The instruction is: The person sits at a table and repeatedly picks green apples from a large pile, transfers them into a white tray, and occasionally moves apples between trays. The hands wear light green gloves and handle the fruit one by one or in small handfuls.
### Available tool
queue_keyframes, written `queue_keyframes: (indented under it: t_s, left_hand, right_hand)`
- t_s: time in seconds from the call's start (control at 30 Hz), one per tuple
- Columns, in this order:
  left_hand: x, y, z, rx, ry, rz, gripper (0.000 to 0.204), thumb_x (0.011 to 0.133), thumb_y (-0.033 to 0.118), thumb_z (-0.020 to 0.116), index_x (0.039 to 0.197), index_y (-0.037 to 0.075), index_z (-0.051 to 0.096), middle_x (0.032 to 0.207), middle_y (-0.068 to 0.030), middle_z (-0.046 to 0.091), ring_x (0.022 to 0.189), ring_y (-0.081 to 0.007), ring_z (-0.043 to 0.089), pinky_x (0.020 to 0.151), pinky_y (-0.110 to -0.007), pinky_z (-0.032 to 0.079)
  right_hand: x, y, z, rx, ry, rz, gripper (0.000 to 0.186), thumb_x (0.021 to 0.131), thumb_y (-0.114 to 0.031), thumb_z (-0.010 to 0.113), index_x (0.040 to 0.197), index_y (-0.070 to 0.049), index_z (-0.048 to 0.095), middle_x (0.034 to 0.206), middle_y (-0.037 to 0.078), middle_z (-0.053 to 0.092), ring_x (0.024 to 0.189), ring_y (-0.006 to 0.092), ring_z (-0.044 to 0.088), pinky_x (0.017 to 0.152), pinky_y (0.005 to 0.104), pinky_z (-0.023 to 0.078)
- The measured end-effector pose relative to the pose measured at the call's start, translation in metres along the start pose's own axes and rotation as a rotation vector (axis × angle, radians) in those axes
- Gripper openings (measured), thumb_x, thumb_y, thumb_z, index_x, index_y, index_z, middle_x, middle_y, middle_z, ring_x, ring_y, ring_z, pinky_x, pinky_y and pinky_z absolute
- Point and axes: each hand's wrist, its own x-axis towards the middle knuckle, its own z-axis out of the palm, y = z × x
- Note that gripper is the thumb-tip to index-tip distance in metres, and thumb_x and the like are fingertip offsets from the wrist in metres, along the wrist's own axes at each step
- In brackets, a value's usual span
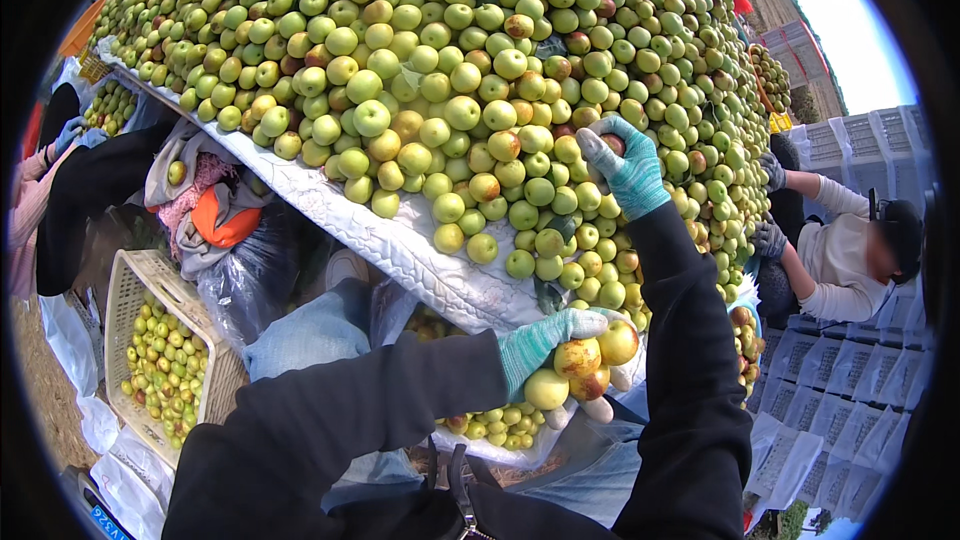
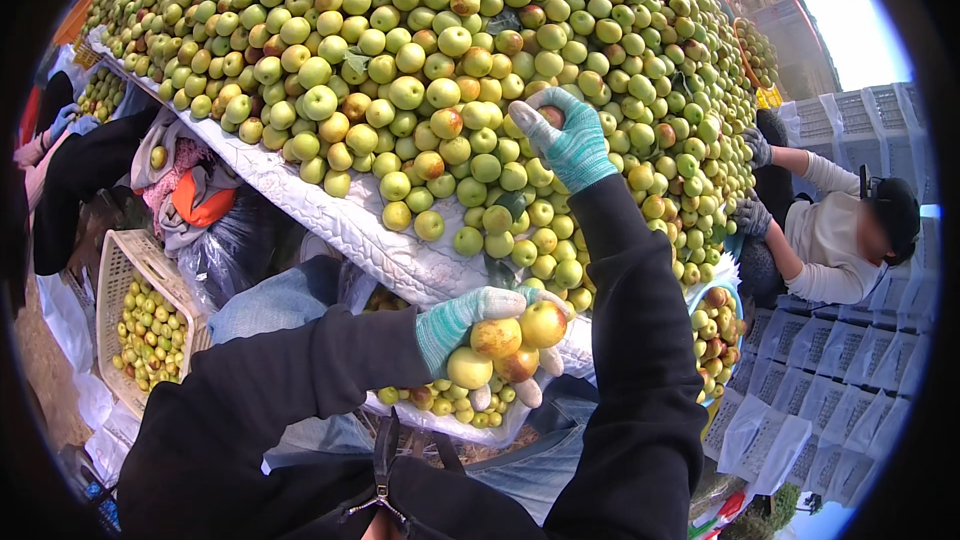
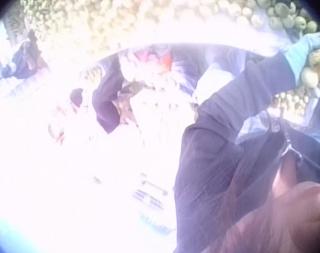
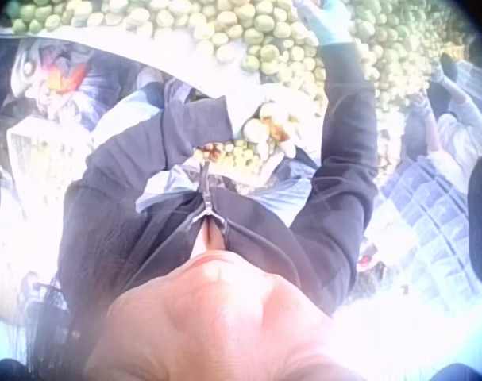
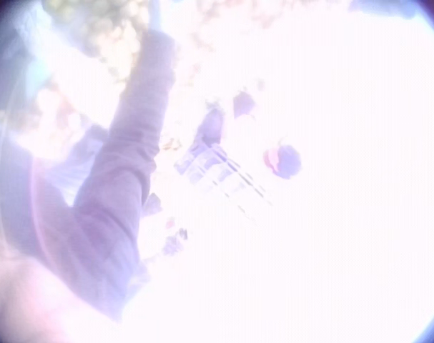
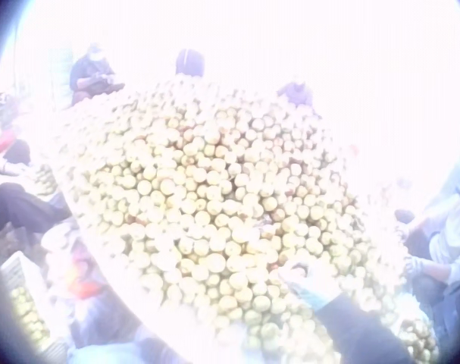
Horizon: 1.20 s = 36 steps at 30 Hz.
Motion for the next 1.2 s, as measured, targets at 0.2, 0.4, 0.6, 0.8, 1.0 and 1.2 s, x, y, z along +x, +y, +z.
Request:
queue_keyframes:
  t_s: [0.2, 0.4, 0.6, 0.8, 1.0, 1.2]
  left_hand:
    - [0.004, -0.014, -0.017, -0.112, -0.085, -0.084, 0.046, 0.093, 0.041, 0.050, 0.130, 0.017, 0.041, 0.116, -0.0250, 0.052, 0.094, -0.0457, 0.062, 0.052, -0.050, 0.060]
    - [-0.001, -0.019, -0.021, -0.137, -0.058, -0.135, 0.048, 0.090, 0.046, 0.054, 0.122, 0.011, 0.045, 0.107, -0.0168, 0.058, 0.089, -0.0372, 0.065, 0.051, -0.043, 0.059]
    - [-0.008, -0.014, -0.019, -0.162, -0.148, -0.156, 0.046, 0.092, 0.043, 0.053, 0.122, 0.009, 0.047, 0.108, -0.0171, 0.057, 0.091, -0.0415, 0.063, 0.051, -0.046, 0.059]
    - [-0.023, -0.016, -0.010, -0.121, -0.014, -0.090, 0.045, 0.094, 0.041, 0.048, 0.129, 0.014, 0.041, 0.115, -0.0254, 0.053, 0.095, -0.0447, 0.062, 0.050, -0.049, 0.059]
    - [-0.033, -0.018, -0.010, -0.198, -0.148, -0.095, 0.047, 0.094, 0.039, 0.048, 0.134, 0.018, 0.035, 0.115, -0.0251, 0.053, 0.094, -0.0448, 0.062, 0.051, -0.049, 0.060]
    - [-0.031, -0.027, -0.014, -0.147, -0.058, -0.118, 0.046, 0.094, 0.036, 0.048, 0.135, 0.020, 0.035, 0.118, -0.0259, 0.051, 0.098, -0.0469, 0.060, 0.053, -0.052, 0.060]
  right_hand:
    - [0.003, 0.001, 0.060, -0.843, -0.043, -0.448, 0.030, 0.088, -0.035, 0.063, 0.107, -0.013, 0.062, 0.078, 0.007, 0.066, 0.070, 0.0222, 0.064, 0.063, 0.0346, 0.051]
    - [0.019, -0.007, 0.057, -1.400, -0.172, -0.276, 0.031, 0.090, -0.033, 0.054, 0.120, -0.025, 0.055, 0.078, 0.010, 0.066, 0.071, 0.0280, 0.065, 0.060, 0.0418, 0.052]
    - [0.011, -0.025, 0.059, -1.426, 0.002, -0.134, 0.022, 0.089, -0.035, 0.056, 0.102, -0.020, 0.066, 0.081, 0.009, 0.068, 0.075, 0.0285, 0.066, 0.066, 0.0411, 0.052]
    - [0.005, -0.024, 0.104, -1.158, -0.068, -0.191, 0.024, 0.083, -0.028, 0.066, 0.102, -0.015, 0.064, 0.084, 0.010, 0.067, 0.082, 0.0280, 0.065, 0.070, 0.0406, 0.052]
    - [0.012, -0.001, 0.055, -0.712, 0.144, -0.087, 0.020, 0.078, -0.018, 0.073, 0.093, -0.007, 0.066, 0.083, 0.009, 0.065, 0.079, 0.0215, 0.064, 0.073, 0.0326, 0.051]
    - [-0.010, 0.007, 0.057, -0.285, 0.213, -0.302, 0.051, 0.076, 0.001, 0.071, 0.123, -0.007, 0.052, 0.116, 0.007, 0.056, 0.103, 0.0171, 0.056, 0.094, 0.0296, 0.046]
